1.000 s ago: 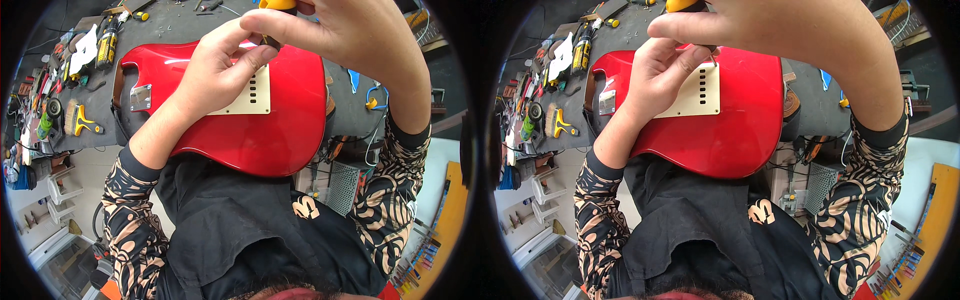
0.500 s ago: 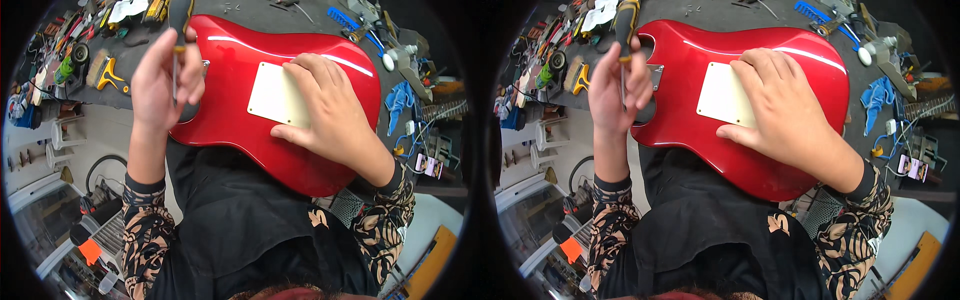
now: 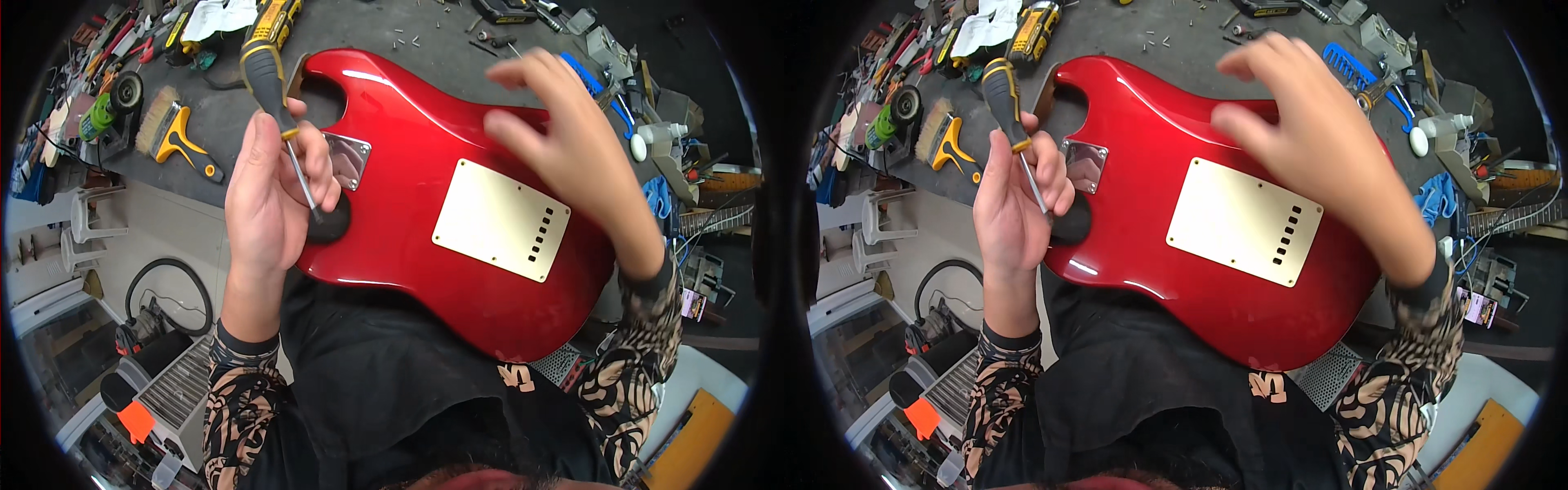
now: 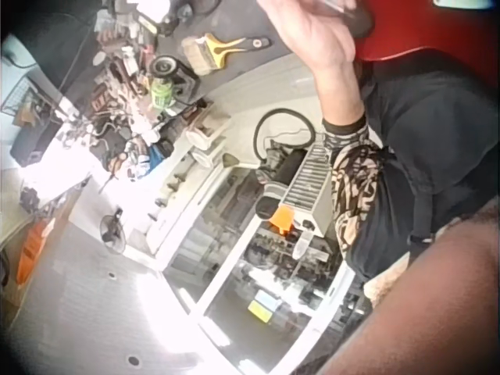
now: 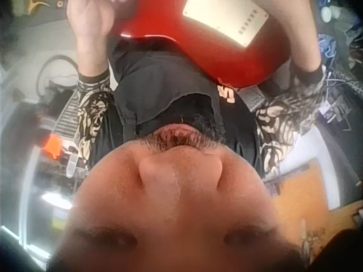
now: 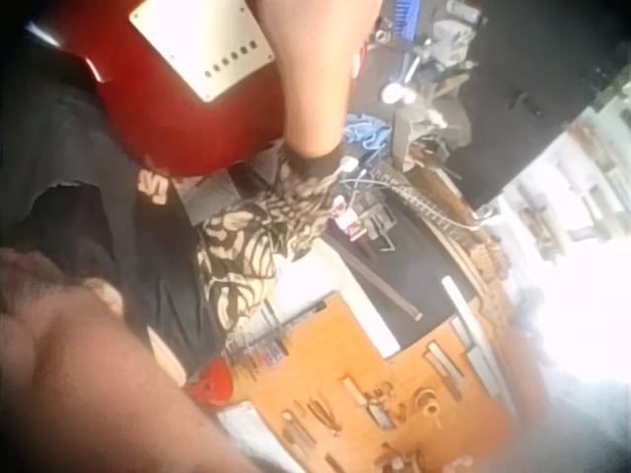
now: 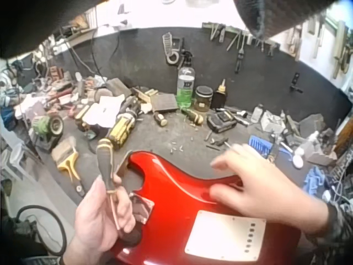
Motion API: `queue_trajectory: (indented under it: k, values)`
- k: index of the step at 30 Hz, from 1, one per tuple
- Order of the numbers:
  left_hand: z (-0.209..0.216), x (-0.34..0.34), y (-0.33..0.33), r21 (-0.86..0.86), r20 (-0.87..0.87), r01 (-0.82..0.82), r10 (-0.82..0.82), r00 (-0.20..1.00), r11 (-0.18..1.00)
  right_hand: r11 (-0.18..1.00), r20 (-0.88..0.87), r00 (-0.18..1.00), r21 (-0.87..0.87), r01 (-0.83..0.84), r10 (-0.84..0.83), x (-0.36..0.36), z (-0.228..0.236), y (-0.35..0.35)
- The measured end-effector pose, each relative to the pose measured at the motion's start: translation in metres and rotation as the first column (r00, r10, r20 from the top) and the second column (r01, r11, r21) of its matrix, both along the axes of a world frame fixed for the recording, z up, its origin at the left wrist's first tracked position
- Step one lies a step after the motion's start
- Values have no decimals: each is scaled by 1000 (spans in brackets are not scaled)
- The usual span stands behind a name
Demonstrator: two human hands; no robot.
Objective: The person sands a small wooden piece, then places a white pickguard onto a red electric guitar body. They secure the pickguard using a screwdriver and screws, then flip the guitar to attach a bridge pickup with a cordless drill. The workspace is cluttered with tools and guitar parts.
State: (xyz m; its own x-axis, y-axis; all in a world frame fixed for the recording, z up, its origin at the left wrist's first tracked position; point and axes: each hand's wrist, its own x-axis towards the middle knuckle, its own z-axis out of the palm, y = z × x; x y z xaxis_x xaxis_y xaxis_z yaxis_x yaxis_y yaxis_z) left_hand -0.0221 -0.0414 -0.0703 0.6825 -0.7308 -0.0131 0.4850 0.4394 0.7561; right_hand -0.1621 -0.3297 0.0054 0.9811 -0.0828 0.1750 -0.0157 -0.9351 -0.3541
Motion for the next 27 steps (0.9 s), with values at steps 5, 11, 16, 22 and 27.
queue_trajectory:
  k: [5, 11, 16, 22, 27]
  values:
    - [13, 3, -16, 98, 67, -227, 222, 973, 969, 992, -27, 997, -102, -78, 76, 104, -70, -49]
    - [-6, 20, 15, -17, 50, -227, 228, 972, 974, 872, 4, 912, -298, -390, 409, 145, -95, -63]
    - [-14, 24, 26, -42, 24, -237, 238, 971, 971, 821, -46, 846, -220, -527, 531, 146, -78, -61]
    - [-1, 17, 0, -51, 148, -230, 235, 961, 972, 807, -15, 877, -384, -448, 479, 144, -77, -55]
    - [2, 10, -15, -77, 313, -295, 303, 900, 953, 942, 58, 955, 156, -297, 291, 96, -21, -17]
